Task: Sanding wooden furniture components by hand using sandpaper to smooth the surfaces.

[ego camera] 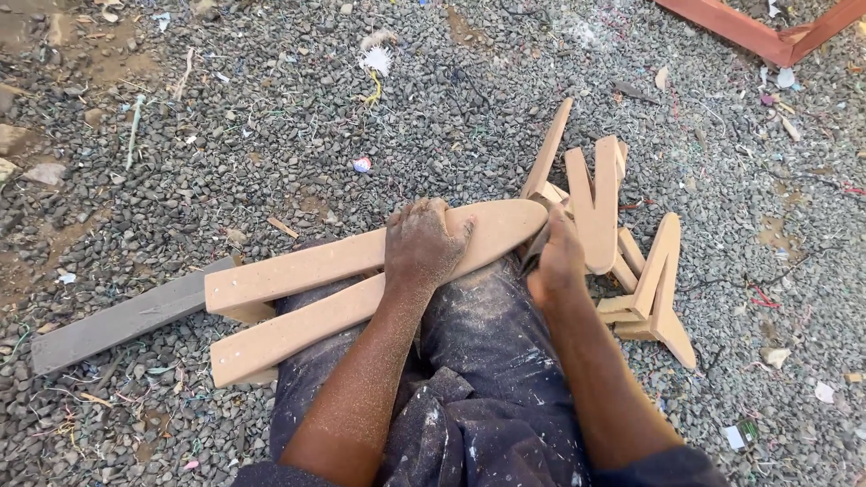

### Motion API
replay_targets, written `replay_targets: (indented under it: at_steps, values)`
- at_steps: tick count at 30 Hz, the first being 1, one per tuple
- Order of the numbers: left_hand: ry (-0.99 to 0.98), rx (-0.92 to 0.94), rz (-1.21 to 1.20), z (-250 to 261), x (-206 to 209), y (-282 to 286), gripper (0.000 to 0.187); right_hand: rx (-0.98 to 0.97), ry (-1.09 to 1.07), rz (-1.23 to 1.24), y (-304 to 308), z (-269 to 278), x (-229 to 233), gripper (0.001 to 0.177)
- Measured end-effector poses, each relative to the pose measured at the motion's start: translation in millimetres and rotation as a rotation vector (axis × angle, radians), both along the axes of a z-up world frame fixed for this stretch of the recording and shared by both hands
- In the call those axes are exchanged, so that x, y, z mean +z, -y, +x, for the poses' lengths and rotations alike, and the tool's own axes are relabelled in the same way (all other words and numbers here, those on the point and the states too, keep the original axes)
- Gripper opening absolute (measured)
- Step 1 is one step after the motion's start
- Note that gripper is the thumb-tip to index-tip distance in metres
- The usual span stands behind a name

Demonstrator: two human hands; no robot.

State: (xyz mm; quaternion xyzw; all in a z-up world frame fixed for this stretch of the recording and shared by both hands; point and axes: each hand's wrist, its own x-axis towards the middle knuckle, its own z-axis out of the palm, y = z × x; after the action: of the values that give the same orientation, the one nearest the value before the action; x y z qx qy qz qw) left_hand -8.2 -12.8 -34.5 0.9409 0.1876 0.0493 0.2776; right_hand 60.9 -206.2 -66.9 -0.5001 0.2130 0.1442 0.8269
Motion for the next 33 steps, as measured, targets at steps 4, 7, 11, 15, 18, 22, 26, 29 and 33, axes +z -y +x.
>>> replay_targets:
  at_steps: [4, 7, 11, 15, 18, 22, 26, 29, 33]
  values:
    - [0.034, 0.006, 0.004, 1, -3, 1, 0.045, 0.013, 0.163, -0.369, -22, 29, 3, 0.059]
    - [0.006, -0.006, -0.006, -3, 8, 0, 0.042, -0.032, 0.228, -0.579, -30, 43, 11, 0.068]
    - [0.029, -0.004, -0.004, -8, 9, 0, 0.034, 0.052, 0.154, -0.592, -51, -19, 80, 0.069]
    - [0.076, -0.001, 0.037, -2, -10, 0, 0.031, 0.139, 0.204, -0.704, -53, -46, 90, 0.069]
    - [0.096, 0.013, -0.015, -1, 0, -2, 0.037, -0.023, 0.115, -0.325, -20, 37, 20, 0.082]
    - [0.107, 0.005, -0.042, -3, 1, -4, 0.039, 0.154, -0.078, 0.176, 34, 85, -14, 0.038]
    - [0.096, 0.014, -0.022, -4, -5, -4, 0.037, 0.266, -0.122, 0.253, 37, 46, 11, 0.041]
    - [0.112, 0.006, 0.003, -1, -13, -5, 0.034, 0.285, -0.121, 0.264, 34, 28, 38, 0.04]
    - [0.131, 0.007, -0.008, -2, -8, -4, 0.033, 0.287, -0.132, 0.231, 38, 24, 43, 0.041]
